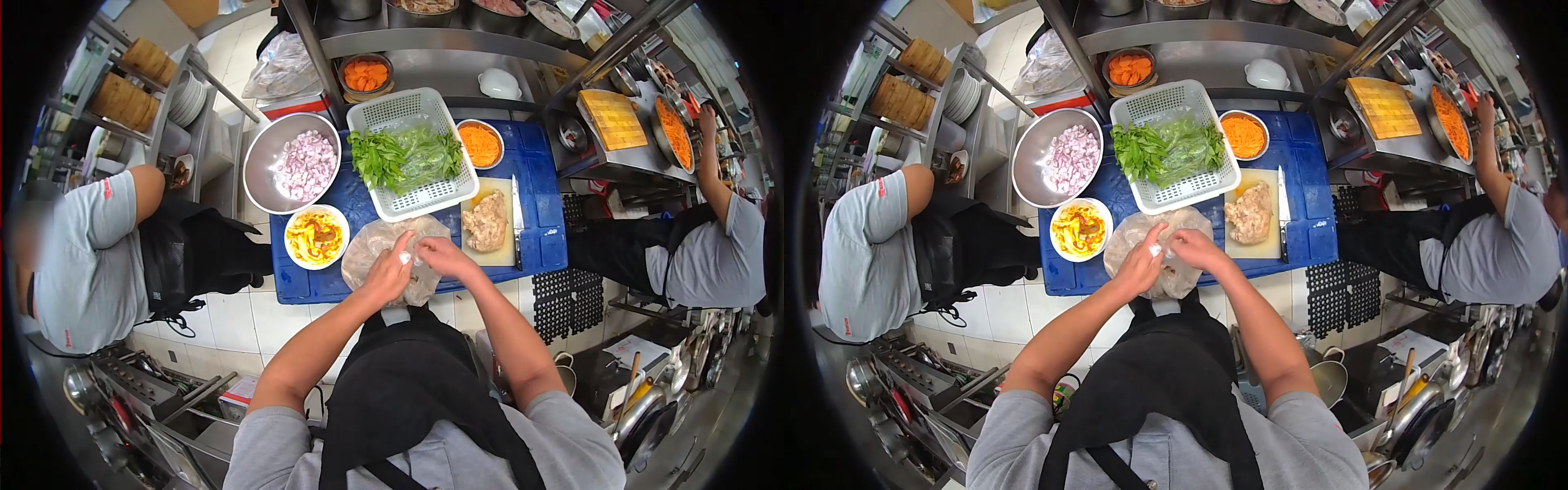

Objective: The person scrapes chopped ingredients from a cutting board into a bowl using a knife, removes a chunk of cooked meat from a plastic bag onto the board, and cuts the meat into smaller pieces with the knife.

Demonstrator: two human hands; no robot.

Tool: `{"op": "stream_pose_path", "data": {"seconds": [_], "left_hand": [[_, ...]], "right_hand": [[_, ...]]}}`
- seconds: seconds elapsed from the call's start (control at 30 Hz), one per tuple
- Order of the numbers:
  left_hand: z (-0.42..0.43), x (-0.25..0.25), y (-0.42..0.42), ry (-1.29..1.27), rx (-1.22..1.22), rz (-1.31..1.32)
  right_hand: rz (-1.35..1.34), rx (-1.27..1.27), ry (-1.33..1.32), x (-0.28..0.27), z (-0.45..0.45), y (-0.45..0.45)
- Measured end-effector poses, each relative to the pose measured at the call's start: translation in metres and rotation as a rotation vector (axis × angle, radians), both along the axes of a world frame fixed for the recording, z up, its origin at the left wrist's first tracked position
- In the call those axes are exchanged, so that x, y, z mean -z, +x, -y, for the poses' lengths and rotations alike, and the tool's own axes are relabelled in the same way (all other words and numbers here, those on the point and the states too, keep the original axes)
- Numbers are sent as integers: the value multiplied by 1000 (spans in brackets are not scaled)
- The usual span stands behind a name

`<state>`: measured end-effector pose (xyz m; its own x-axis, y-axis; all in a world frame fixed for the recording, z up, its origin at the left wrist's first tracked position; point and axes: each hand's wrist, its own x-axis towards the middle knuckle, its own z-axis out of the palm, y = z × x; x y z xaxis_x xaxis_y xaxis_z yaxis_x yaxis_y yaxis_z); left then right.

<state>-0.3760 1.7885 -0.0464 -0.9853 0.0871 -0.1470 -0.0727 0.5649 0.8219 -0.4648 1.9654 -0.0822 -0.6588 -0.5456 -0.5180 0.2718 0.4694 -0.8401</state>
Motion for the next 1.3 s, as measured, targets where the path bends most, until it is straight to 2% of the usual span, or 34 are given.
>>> {"op": "stream_pose_path", "data": {"seconds": [0.07,0.2,0.3,0.33,0.4,0.43,0.53,0.63,0.7,0.73,0.77,0.87,0.9,0.97,1.0,1.03,1.13,1.17,1.3], "left_hand": [[0,-3,-1,-23,17,-31],[5,-10,1,-33,61,-11],[9,0,12,-46,26,-71],[12,7,14,-55,-8,-114],[17,28,17,313,-184,123],[21,35,20,502,-272,241],[34,52,23,472,-244,233],[38,52,11,680,-362,511],[39,52,4,851,-418,609],[39,53,-2,947,-436,637],[42,54,-4,1015,-364,710],[29,44,4,655,-263,622],[22,58,11,594,-263,454],[17,44,17,141,-70,-59],[14,32,21,-79,35,-312],[11,22,20,-210,101,-425],[17,22,12,-390,248,-523],[21,25,8,-427,232,-625],[30,29,8,-483,339,-707]], "right_hand": [[166,-226,71,-4,1,-14],[291,-353,35,-2,5,-24],[144,-417,57,5,14,-23],[-53,-419,147,-7,20,-20],[-451,-417,316,-47,33,-10],[-716,-452,338,-46,40,-8],[-853,-520,383,-47,56,-10],[-347,-234,295,-81,64,14],[-363,-141,281,-63,52,51],[-439,-13,216,-39,46,76],[-480,-102,299,-25,40,89],[-367,-266,394,-20,30,62],[-454,-194,389,-19,29,44],[-647,57,21,-2,37,12],[-476,-69,-64,3,43,-8],[-311,-189,-151,8,49,-27],[174,-539,79,25,66,-49],[196,-554,73,26,67,-50],[212,-722,102,19,70,-57]]}}
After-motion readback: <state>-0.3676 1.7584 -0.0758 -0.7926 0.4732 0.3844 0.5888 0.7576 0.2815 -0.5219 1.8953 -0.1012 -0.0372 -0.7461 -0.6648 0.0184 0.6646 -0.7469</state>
